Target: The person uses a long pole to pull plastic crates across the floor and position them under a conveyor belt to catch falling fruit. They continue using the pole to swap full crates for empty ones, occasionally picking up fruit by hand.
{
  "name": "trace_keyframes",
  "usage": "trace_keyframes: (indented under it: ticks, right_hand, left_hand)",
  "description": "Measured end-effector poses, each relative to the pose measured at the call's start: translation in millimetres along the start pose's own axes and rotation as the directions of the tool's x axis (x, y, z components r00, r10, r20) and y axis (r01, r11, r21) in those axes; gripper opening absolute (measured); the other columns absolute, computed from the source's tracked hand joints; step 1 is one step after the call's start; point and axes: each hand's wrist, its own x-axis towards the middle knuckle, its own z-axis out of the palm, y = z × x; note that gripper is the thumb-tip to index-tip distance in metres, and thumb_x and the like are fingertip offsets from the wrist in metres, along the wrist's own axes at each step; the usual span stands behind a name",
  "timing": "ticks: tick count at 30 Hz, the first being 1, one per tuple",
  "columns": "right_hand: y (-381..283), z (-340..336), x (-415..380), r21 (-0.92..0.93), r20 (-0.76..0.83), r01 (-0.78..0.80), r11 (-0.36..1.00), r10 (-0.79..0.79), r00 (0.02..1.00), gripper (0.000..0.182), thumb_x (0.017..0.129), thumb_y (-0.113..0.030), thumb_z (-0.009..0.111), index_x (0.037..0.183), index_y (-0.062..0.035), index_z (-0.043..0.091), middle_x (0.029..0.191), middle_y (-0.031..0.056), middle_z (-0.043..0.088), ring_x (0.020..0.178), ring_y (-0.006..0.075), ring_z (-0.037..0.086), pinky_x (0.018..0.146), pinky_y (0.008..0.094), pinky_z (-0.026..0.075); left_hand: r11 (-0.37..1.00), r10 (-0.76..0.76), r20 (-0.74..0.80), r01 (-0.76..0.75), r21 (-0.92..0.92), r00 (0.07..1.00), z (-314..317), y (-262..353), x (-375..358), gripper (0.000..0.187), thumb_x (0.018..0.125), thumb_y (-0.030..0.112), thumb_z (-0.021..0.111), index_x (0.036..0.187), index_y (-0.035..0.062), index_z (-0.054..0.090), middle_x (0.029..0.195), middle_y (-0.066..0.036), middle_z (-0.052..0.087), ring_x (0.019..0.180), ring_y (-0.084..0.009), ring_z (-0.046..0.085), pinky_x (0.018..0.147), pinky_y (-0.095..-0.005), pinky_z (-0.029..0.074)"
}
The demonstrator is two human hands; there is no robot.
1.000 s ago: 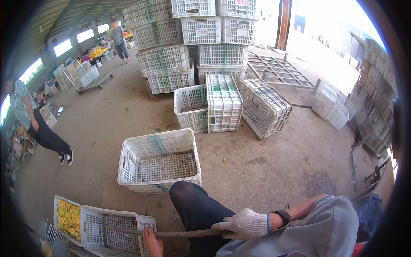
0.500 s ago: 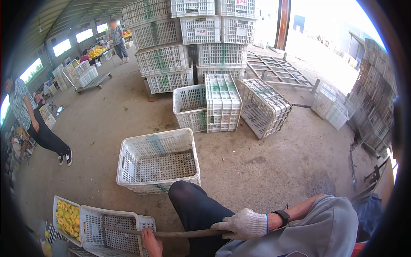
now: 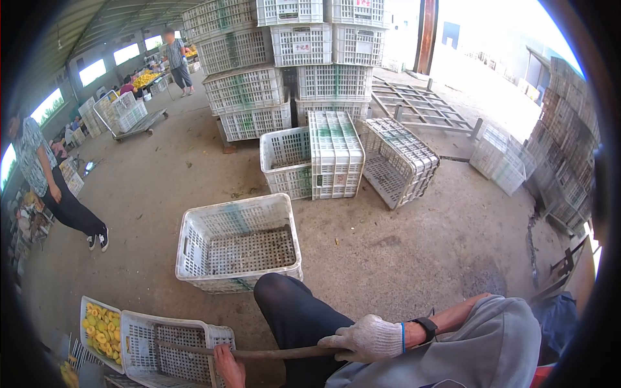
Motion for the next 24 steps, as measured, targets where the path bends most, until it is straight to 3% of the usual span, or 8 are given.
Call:
trace_keyframes:
  ticks: [24]
  right_hand:
    - [-2.1,-2.1,0.5,-0.038,0.004,0.017,0.999,-0.017,1.000,0.052,0.104,-0.042,0.058,0.151,-0.0217,0.050,0.099,0.0124,0.070,0.082,0.0334,0.074,0.064,0.0447,0.060]
  left_hand:
    - [0.999,-0.018,-0.001,0.018,0.027,1.000,-5.7,4.7,-0.3,0.067,0.091,0.011,0.071,0.150,-0.0071,0.045,0.152,-0.029,0.048,0.144,-0.0441,0.043,0.123,-0.0498,0.033]
